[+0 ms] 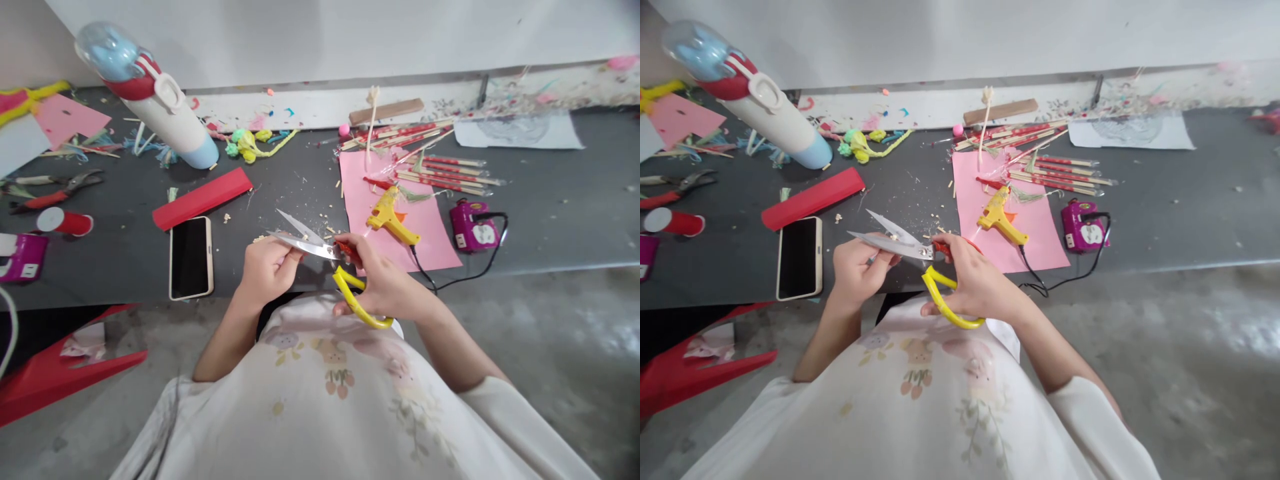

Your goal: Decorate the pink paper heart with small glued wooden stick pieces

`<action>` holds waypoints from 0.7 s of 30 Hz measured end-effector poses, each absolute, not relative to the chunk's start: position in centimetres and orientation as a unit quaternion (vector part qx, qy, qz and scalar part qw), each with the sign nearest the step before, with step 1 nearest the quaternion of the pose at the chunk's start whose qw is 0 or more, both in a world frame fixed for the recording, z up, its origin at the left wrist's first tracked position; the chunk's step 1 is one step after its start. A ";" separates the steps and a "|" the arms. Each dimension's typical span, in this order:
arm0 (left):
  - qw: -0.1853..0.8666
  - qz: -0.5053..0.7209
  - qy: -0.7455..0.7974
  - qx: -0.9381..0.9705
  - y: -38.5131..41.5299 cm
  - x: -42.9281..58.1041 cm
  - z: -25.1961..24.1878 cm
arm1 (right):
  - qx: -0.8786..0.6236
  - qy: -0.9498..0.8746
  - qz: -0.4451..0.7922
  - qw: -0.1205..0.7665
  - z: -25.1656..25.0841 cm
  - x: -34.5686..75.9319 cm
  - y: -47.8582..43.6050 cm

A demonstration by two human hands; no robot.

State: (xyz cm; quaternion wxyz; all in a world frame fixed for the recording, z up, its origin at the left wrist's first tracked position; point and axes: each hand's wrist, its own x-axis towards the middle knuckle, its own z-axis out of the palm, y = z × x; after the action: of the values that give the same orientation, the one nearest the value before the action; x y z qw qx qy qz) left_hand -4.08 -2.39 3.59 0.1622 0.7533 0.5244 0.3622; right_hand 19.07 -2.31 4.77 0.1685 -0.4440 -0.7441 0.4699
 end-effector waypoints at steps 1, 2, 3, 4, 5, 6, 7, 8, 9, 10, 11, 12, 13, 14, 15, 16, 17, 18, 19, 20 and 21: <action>0.188 0.360 0.524 0.749 -2.4 -4.1 3.8 | -0.444 -0.743 0.473 0.164 4.8 19.1 -2.3; 0.210 0.357 0.521 0.746 -2.4 -4.1 4.1 | -0.445 -0.742 0.474 0.161 4.8 19.2 -2.4; 0.228 0.353 0.517 0.745 -2.4 -4.2 4.3 | -0.446 -0.742 0.475 0.158 4.9 19.2 -2.4; 0.242 0.350 0.512 0.746 -2.3 -4.2 4.5 | -0.447 -0.742 0.475 0.157 4.9 19.2 -2.4; 0.252 0.347 0.507 0.748 -2.3 -4.2 4.7 | -0.448 -0.741 0.475 0.156 4.9 19.1 -2.5; 0.260 0.344 0.502 0.750 -2.3 -4.3 4.8 | -0.447 -0.741 0.475 0.157 4.9 19.1 -2.5; 0.264 0.341 0.499 0.752 -2.2 -4.3 4.9 | -0.447 -0.741 0.475 0.159 5.0 19.1 -2.5; 0.267 0.339 0.497 0.753 -2.2 -4.3 5.0 | -0.445 -0.741 0.476 0.161 5.0 19.0 -2.6; 0.269 0.334 0.497 0.754 -2.2 -4.4 5.0 | -0.444 -0.742 0.476 0.163 5.0 19.0 -2.6; 0.272 0.328 0.497 0.756 -2.2 -4.4 5.1 | -0.442 -0.742 0.476 0.165 5.0 19.0 -2.6; 0.273 0.321 0.498 0.757 -2.2 -4.4 5.1 | -0.441 -0.742 0.477 0.167 5.0 18.9 -2.6; 0.275 0.314 0.499 0.759 -2.2 -4.5 5.2 | -0.441 -0.742 0.477 0.168 5.0 18.9 -2.6; 0.276 0.308 0.500 0.761 -2.2 -4.5 5.2 | -0.440 -0.741 0.477 0.169 5.0 18.9 -2.7; 0.277 0.302 0.499 0.764 -2.2 -4.6 5.2 | -0.441 -0.741 0.477 0.168 5.0 18.9 -2.7; 0.277 0.298 0.498 0.766 -2.2 -4.7 5.2 | -0.441 -0.742 0.477 0.167 5.0 18.9 -2.7; 0.277 0.294 0.497 0.768 -2.2 -4.8 5.2 | -0.441 -0.743 0.476 0.165 5.0 18.9 -2.6; 0.277 0.290 0.497 0.770 -2.2 -4.8 5.2 | -0.441 -0.744 0.475 0.162 4.9 18.9 -2.6; 0.276 0.286 0.496 0.772 -2.1 -4.9 5.2 | -0.441 -0.745 0.475 0.161 4.9 18.9 -2.6; 0.275 0.281 0.496 0.774 -2.1 -5.0 5.1 | -0.439 -0.745 0.476 0.160 4.8 18.9 -2.6; 0.275 0.276 0.497 0.775 -2.1 -5.0 5.1 | -0.437 -0.745 0.477 0.161 4.8 18.9 -2.5; 0.276 0.269 0.499 0.777 -2.0 -5.1 5.2 | -0.434 -0.745 0.479 0.162 4.7 18.8 -2.5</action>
State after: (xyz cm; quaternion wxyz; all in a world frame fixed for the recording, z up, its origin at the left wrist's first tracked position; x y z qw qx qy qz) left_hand -5.07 -2.04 5.15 0.2759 0.7765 0.4986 0.2688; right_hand 18.83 -2.49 4.72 0.1624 -0.4345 -0.7455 0.4786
